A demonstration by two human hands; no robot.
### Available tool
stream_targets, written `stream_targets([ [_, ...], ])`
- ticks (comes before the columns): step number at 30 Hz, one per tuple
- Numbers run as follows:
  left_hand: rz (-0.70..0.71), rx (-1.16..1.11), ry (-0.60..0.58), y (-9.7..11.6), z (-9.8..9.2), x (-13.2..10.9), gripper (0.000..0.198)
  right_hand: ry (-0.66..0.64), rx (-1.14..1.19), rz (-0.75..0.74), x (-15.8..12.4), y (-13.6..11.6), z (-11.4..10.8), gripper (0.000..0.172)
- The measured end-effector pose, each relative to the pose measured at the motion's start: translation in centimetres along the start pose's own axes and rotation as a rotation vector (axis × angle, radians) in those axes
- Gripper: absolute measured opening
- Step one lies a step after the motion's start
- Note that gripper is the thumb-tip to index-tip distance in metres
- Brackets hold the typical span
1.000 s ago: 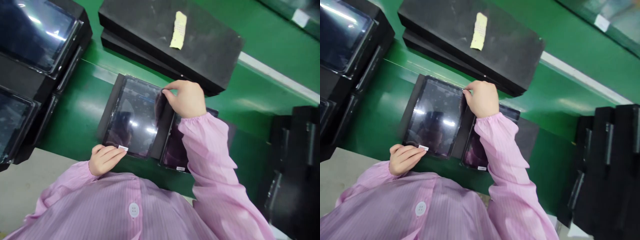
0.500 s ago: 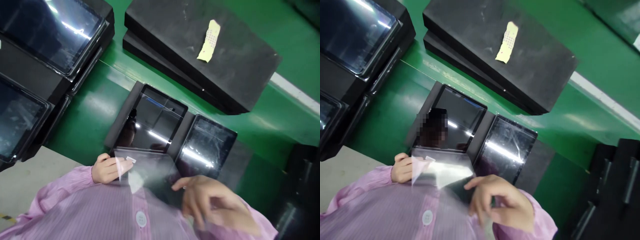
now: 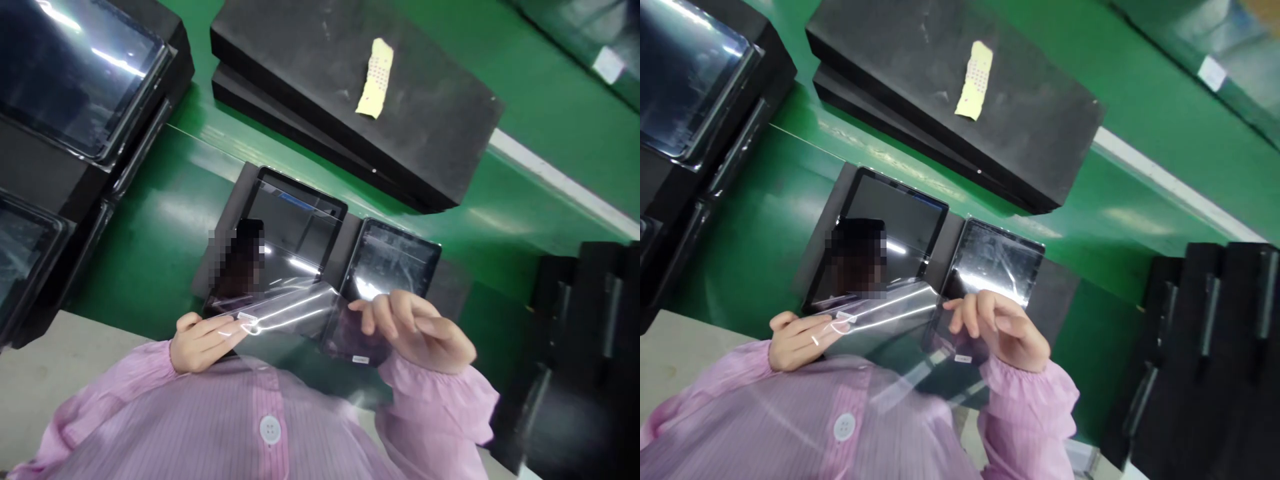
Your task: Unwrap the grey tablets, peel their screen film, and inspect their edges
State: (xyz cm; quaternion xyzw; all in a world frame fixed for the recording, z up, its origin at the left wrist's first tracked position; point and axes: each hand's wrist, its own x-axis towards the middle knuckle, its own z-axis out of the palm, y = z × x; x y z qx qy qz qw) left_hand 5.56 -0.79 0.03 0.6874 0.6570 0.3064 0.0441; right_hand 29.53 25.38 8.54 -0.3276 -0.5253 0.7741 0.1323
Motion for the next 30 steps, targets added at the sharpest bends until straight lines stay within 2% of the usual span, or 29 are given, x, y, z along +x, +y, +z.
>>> stream_targets([
  [3,0.060,0.005,0.148,-0.1,-0.2,0.9,0.023,0.066,-0.225,-0.045,0.0,-0.3,0.4,0.029],
  [6,-0.004,0.086,0.157,-0.7,-0.9,2.2,0.023,0.055,-0.462,-0.062,0.2,-1.2,1.4,0.024],
  [9,-0.058,0.219,0.145,-1.6,-1.7,3.7,0.035,0.140,-0.436,-0.186,0.9,-2.6,2.0,0.019],
  [12,-0.159,0.290,0.115,-2.2,-2.2,5.4,0.042,0.292,-0.431,-0.334,1.9,-4.1,1.2,0.034],
  [14,-0.230,0.304,0.109,-2.3,-2.3,6.7,0.041,0.373,-0.544,-0.401,2.5,-4.7,-0.4,0.039],
  [16,-0.270,0.311,0.085,-2.0,-2.3,7.8,0.043,0.432,-0.700,-0.446,3.0,-4.6,-2.8,0.035],
  [19,-0.256,0.326,0.005,-1.0,-2.1,9.1,0.049,0.529,-0.925,-0.452,3.1,-3.5,-7.2,0.025],
  [22,-0.179,0.321,-0.072,0.8,-1.4,10.1,0.048,0.639,-1.072,-0.369,2.6,-1.5,-11.2,0.024],
  [24,-0.112,0.283,-0.103,2.2,-0.6,10.7,0.043,0.624,-1.099,-0.302,2.1,-0.4,-13.0,0.027],
  [27,0.033,0.192,-0.133,4.5,1.1,11.4,0.036,0.555,-1.052,-0.260,1.7,0.7,-14.3,0.039],
  [30,0.229,0.085,-0.175,6.6,2.9,11.8,0.034,0.549,-1.004,-0.283,2.1,0.7,-14.9,0.047],
])
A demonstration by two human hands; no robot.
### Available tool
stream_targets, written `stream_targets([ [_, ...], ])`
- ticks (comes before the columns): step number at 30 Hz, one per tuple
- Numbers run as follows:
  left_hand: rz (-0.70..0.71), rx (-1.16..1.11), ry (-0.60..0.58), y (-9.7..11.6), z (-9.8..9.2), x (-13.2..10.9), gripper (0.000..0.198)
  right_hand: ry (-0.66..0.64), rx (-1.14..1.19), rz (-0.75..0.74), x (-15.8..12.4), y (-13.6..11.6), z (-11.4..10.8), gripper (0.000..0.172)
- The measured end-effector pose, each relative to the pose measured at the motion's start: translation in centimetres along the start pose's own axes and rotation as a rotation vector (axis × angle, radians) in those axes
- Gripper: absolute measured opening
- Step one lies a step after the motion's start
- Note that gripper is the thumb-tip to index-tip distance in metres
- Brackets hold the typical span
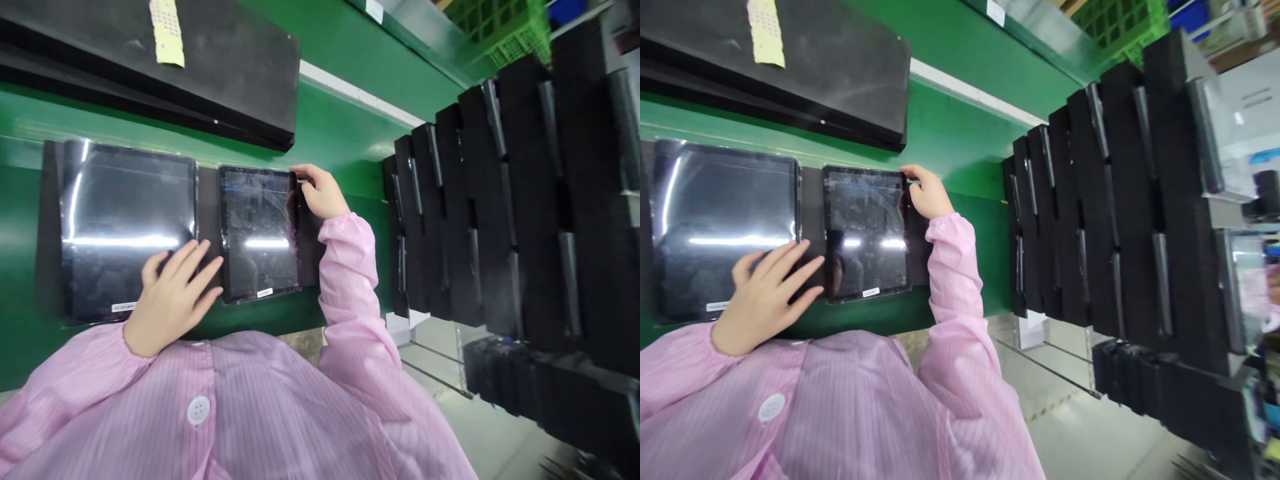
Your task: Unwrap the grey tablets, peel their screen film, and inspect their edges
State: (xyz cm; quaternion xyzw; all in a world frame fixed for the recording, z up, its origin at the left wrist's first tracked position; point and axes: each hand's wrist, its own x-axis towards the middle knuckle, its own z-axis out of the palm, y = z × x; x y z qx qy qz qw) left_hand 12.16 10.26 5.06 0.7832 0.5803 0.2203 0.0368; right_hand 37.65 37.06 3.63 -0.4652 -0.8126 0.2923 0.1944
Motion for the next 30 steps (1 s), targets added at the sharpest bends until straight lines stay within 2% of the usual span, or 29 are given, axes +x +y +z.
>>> stream_targets([
  [3,0.179,-0.072,-0.077,1.3,1.1,0.7,0.036,-0.036,0.012,-0.020,1.1,0.2,0.2,0.051],
  [5,0.232,-0.067,-0.104,1.4,1.5,0.9,0.037,-0.078,0.000,-0.040,1.6,0.5,0.3,0.052],
  [8,0.256,-0.029,-0.101,1.0,1.6,1.1,0.037,-0.092,-0.018,-0.070,1.6,1.3,0.6,0.054],
  [15,0.279,-0.043,-0.130,1.1,1.0,1.7,0.031,0.031,-0.120,-0.085,-0.8,2.9,0.8,0.045],
  [19,0.285,-0.089,-0.128,1.1,1.3,1.6,0.021,0.138,-0.081,-0.078,-3.9,1.9,-0.4,0.048],
  [25,0.273,-0.185,-0.123,0.4,1.4,1.6,0.009,0.260,0.041,0.026,-11.3,-0.5,-2.5,0.046],
  [28,0.256,-0.217,-0.100,0.7,1.2,1.6,0.010,0.336,0.147,0.078,-14.7,-1.2,-2.6,0.041],
  [30,0.176,-0.198,-0.074,1.1,1.1,1.3,0.007,0.361,0.193,0.148,-16.7,-1.5,-2.1,0.036],
])
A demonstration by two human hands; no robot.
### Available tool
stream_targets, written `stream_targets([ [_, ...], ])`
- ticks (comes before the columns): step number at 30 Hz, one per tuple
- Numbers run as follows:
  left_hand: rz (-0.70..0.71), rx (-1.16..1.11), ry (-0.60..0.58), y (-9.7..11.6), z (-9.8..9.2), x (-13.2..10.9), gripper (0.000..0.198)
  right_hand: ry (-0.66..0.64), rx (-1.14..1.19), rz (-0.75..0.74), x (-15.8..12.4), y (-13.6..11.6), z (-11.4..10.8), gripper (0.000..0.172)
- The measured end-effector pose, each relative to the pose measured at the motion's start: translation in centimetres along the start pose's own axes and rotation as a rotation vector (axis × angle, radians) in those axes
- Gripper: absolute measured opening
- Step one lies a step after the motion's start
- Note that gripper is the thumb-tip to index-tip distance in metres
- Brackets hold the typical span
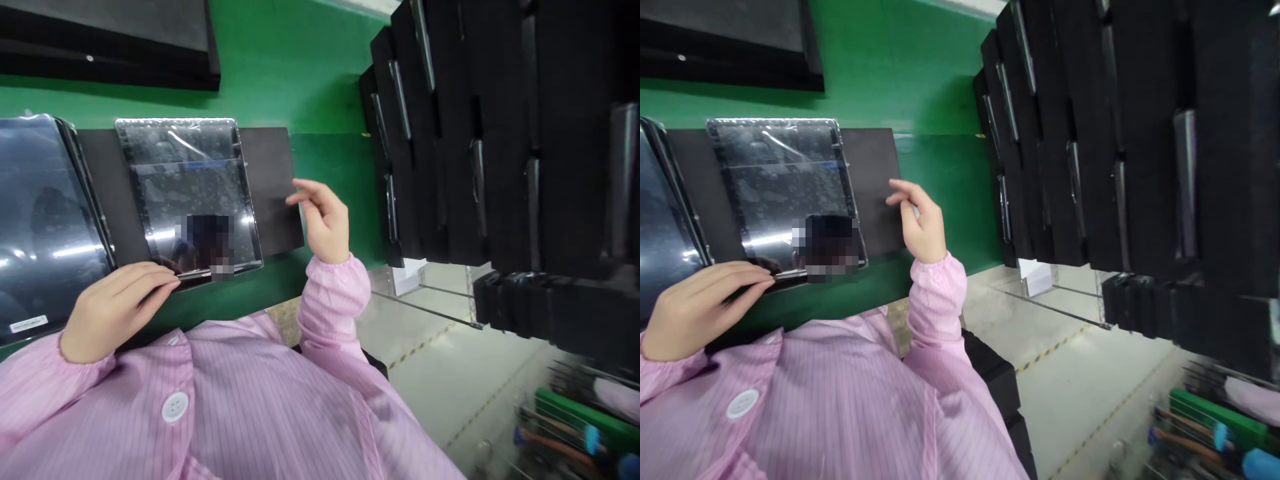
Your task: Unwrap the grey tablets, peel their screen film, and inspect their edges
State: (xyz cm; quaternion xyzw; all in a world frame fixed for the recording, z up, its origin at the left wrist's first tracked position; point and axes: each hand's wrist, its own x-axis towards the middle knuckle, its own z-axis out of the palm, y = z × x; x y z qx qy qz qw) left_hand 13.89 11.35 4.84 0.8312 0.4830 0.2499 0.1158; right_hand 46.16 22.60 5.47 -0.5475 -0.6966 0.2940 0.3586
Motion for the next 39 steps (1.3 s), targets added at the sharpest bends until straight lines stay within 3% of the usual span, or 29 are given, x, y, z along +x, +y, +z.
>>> stream_targets([
  [4,-0.220,0.102,0.084,0.9,-0.3,-0.7,0.003,0.008,0.065,0.133,-3.3,0.0,0.4,0.031],
  [7,-0.305,0.035,0.085,1.1,-0.4,-1.4,0.005,-0.005,0.086,0.189,-4.8,-0.3,0.9,0.033],
  [14,-0.435,0.010,0.105,1.3,-0.5,-2.3,0.010,-0.148,-0.066,0.087,-5.8,-1.7,1.8,0.036],
  [18,-0.287,-0.092,0.016,0.6,-0.6,-2.6,0.011,-0.163,-0.143,0.079,-6.0,-1.8,2.5,0.043],
  [25,-0.012,0.095,-0.060,-0.8,-0.4,-3.5,0.006,-0.181,-0.133,0.073,-6.1,-1.4,2.7,0.049],
  [32,-0.009,-0.005,0.067,0.8,0.4,-2.2,0.007,-0.200,-0.205,0.063,-6.0,-1.8,2.7,0.047],
  [36,0.061,0.006,0.005,0.8,0.6,-1.5,0.010,-0.192,-0.241,0.106,-6.0,-2.3,3.2,0.045],
  [39,0.100,0.148,-0.104,1.4,1.1,-0.3,0.031,-0.144,-0.274,0.167,-5.8,-3.0,4.0,0.045],
])
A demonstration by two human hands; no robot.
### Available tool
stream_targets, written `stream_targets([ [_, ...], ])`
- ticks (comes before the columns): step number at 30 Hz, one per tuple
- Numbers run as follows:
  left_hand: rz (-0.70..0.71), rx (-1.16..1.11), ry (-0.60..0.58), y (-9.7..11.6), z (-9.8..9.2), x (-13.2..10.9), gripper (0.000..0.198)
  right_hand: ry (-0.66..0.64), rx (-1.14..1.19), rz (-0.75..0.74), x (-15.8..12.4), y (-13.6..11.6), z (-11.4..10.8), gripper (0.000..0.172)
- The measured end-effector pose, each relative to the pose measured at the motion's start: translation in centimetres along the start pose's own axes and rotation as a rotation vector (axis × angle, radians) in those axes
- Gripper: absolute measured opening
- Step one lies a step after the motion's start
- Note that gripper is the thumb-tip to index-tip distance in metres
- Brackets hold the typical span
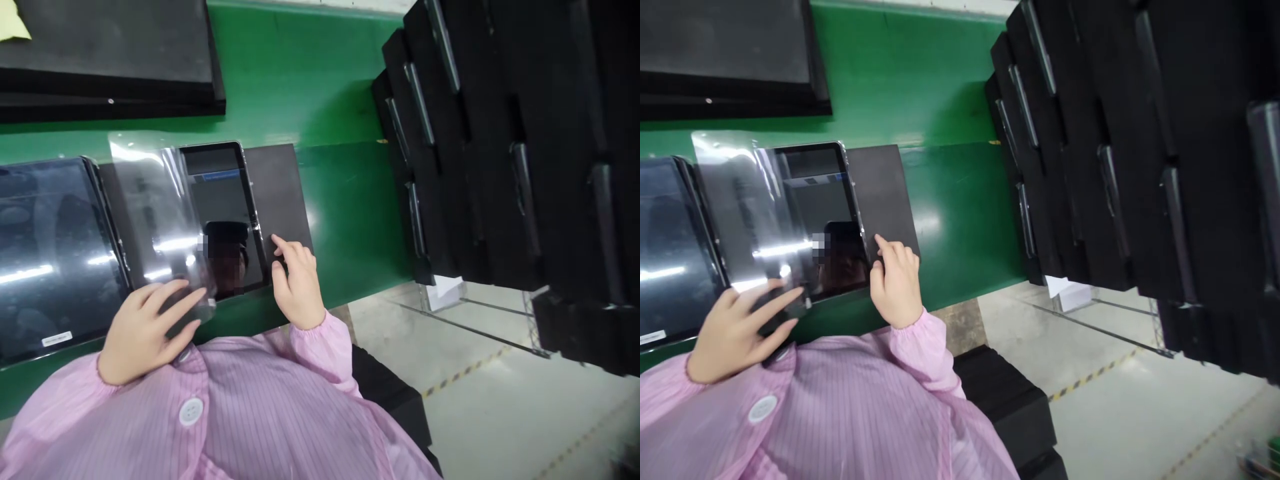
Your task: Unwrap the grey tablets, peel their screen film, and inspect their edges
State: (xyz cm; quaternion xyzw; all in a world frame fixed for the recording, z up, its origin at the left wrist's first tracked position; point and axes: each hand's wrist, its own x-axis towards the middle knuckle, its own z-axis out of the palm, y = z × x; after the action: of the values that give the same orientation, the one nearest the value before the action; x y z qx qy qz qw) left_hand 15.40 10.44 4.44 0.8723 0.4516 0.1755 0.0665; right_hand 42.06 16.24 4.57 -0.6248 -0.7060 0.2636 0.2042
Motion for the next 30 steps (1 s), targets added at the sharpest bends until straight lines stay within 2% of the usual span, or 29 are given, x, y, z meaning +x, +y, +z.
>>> stream_targets([
  [2,-0.029,0.094,-0.071,0.8,0.3,1.2,0.037,0.028,0.011,0.026,0.3,-0.6,0.4,0.043],
  [5,-0.040,0.116,-0.104,1.6,0.7,2.5,0.037,0.064,0.067,0.051,0.8,-1.4,1.0,0.038],
  [7,-0.066,0.088,-0.093,1.1,0.3,2.2,0.038,0.093,0.097,0.086,1.0,-1.9,1.4,0.041],
  [8,-0.126,0.087,-0.061,0.5,-0.2,1.5,0.040,0.109,0.099,0.112,1.1,-2.2,1.7,0.042],
  [10,-0.377,0.138,0.072,-1.0,-1.7,-0.5,0.048,0.142,0.066,0.158,1.3,-2.8,2.5,0.042],
  [12,-0.758,0.238,0.227,-2.3,-3.5,-3.0,0.064,0.172,-0.010,0.191,1.5,-3.6,3.3,0.046],
  [13,-0.958,0.277,0.254,-2.7,-4.4,-4.1,0.074,0.184,-0.043,0.205,1.7,-4.0,3.8,0.053],
  [15,-1.260,0.272,0.172,-3.0,-5.7,-5.7,0.089,0.198,-0.023,0.247,2.2,-4.6,4.3,0.063],
  [16,-1.333,0.260,0.118,-3.0,-6.1,-6.0,0.094,0.201,0.044,0.277,2.5,-4.7,4.4,0.061],
  [17,-1.362,0.248,0.079,-2.9,-6.2,-6.2,0.097,0.202,0.131,0.305,2.9,-4.8,4.3,0.058],
  [19,-1.368,0.245,0.084,-3.0,-6.1,-6.0,0.104,0.183,0.311,0.329,3.5,-4.7,3.9,0.050],
  [22,-1.439,0.191,0.131,-3.9,-5.7,-5.7,0.113,0.096,0.497,0.282,4.0,-5.0,3.1,0.037],
  [25,-1.486,0.095,0.089,-5.5,-6.0,-6.0,0.112,0.048,0.638,0.230,3.8,-6.4,2.1,0.029],
  [27,-1.481,0.042,0.043,-6.5,-6.5,-6.4,0.105,0.058,0.708,0.191,3.3,-7.9,1.2,0.032],
  [30,-1.526,-0.043,-0.002,-7.3,-7.4,-7.0,0.105,0.058,0.827,0.090,2.2,-10.3,-0.2,0.050],
])
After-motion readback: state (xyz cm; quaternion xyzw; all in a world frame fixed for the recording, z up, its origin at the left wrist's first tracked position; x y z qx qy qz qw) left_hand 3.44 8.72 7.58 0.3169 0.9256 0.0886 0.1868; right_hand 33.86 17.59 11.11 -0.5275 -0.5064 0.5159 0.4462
